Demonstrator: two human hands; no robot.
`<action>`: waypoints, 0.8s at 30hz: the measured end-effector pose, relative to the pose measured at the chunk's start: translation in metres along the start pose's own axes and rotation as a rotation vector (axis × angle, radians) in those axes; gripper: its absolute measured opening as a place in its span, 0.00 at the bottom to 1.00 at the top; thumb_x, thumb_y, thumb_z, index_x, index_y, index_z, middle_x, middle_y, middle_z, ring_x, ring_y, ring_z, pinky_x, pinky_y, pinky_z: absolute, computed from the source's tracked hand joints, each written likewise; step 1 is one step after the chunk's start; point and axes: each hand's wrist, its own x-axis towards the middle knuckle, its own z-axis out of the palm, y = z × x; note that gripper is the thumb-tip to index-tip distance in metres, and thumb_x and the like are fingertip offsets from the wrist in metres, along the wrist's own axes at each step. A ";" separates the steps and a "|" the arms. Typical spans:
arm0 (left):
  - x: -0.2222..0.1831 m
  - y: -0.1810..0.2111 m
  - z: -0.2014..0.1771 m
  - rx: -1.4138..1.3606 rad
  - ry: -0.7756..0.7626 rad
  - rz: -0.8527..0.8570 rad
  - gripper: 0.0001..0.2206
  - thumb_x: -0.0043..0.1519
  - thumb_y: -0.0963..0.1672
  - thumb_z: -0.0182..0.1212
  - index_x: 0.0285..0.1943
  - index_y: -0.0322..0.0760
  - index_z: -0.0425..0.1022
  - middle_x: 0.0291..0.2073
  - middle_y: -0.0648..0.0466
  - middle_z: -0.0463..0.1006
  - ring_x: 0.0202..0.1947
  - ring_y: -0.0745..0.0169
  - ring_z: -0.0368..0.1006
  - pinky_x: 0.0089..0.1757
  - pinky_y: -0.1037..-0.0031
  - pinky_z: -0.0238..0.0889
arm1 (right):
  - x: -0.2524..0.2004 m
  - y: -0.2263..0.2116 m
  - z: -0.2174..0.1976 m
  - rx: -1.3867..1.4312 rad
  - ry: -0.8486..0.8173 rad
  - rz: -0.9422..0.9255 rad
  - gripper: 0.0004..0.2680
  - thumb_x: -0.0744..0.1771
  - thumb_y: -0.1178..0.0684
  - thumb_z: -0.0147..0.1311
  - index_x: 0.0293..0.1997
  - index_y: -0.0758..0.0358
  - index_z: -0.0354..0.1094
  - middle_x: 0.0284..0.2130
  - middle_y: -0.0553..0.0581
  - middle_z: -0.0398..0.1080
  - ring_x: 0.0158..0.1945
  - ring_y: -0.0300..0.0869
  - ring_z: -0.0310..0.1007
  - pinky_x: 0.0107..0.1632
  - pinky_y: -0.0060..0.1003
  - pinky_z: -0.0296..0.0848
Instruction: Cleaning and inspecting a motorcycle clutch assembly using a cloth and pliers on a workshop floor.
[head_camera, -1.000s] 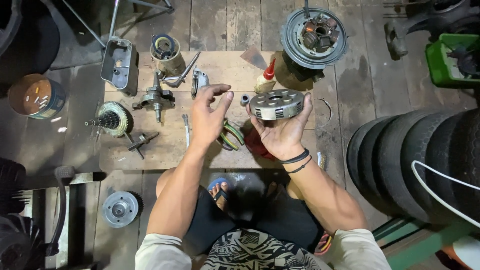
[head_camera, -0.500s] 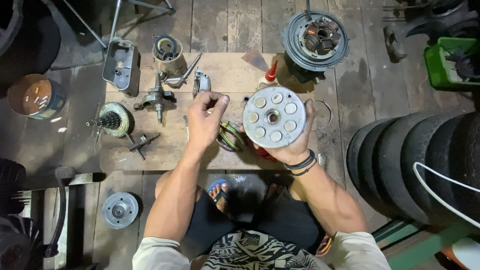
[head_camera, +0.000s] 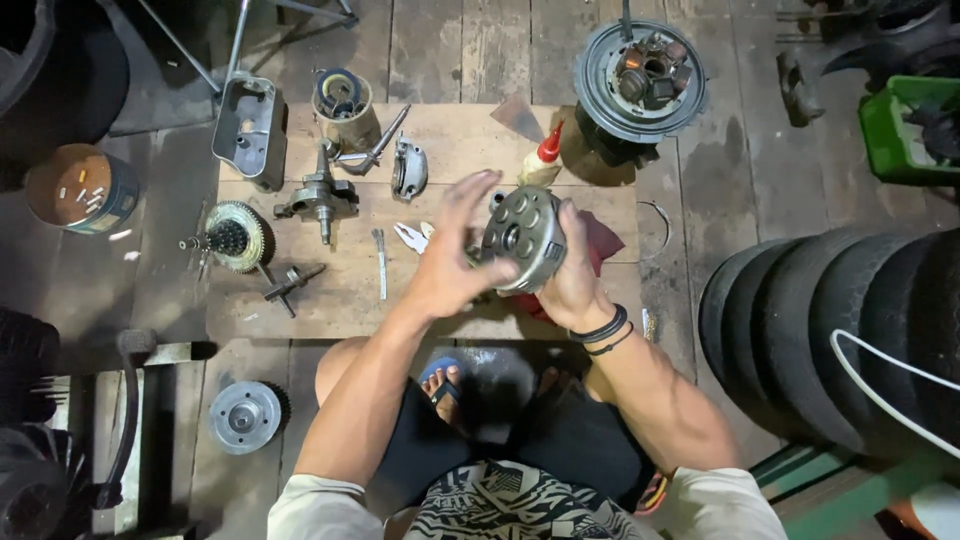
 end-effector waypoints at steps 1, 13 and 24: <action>0.000 0.007 0.001 0.056 -0.097 -0.014 0.46 0.54 0.59 0.68 0.75 0.35 0.54 0.70 0.30 0.53 0.69 0.19 0.52 0.59 0.30 0.55 | 0.002 -0.002 0.001 -0.012 -0.028 -0.009 0.27 0.66 0.25 0.45 0.62 0.58 0.66 0.54 0.65 0.72 0.44 0.51 0.76 0.43 0.44 0.80; -0.008 -0.037 0.002 -0.065 -0.209 -0.055 0.50 0.50 0.58 0.73 0.81 0.43 0.51 0.69 0.30 0.57 0.70 0.26 0.53 0.65 0.35 0.46 | -0.024 -0.008 0.016 -0.428 -0.162 -0.015 0.37 0.65 0.18 0.31 0.78 0.51 0.33 0.68 0.65 0.52 0.50 0.51 0.74 0.43 0.42 0.80; -0.010 -0.009 0.018 -1.103 0.341 -0.542 0.45 0.56 0.62 0.54 0.77 0.32 0.56 0.68 0.29 0.64 0.65 0.26 0.62 0.56 0.38 0.64 | -0.015 -0.014 0.011 -0.659 -0.170 -0.084 0.41 0.61 0.21 0.51 0.77 0.56 0.40 0.50 0.65 0.63 0.33 0.51 0.80 0.30 0.34 0.81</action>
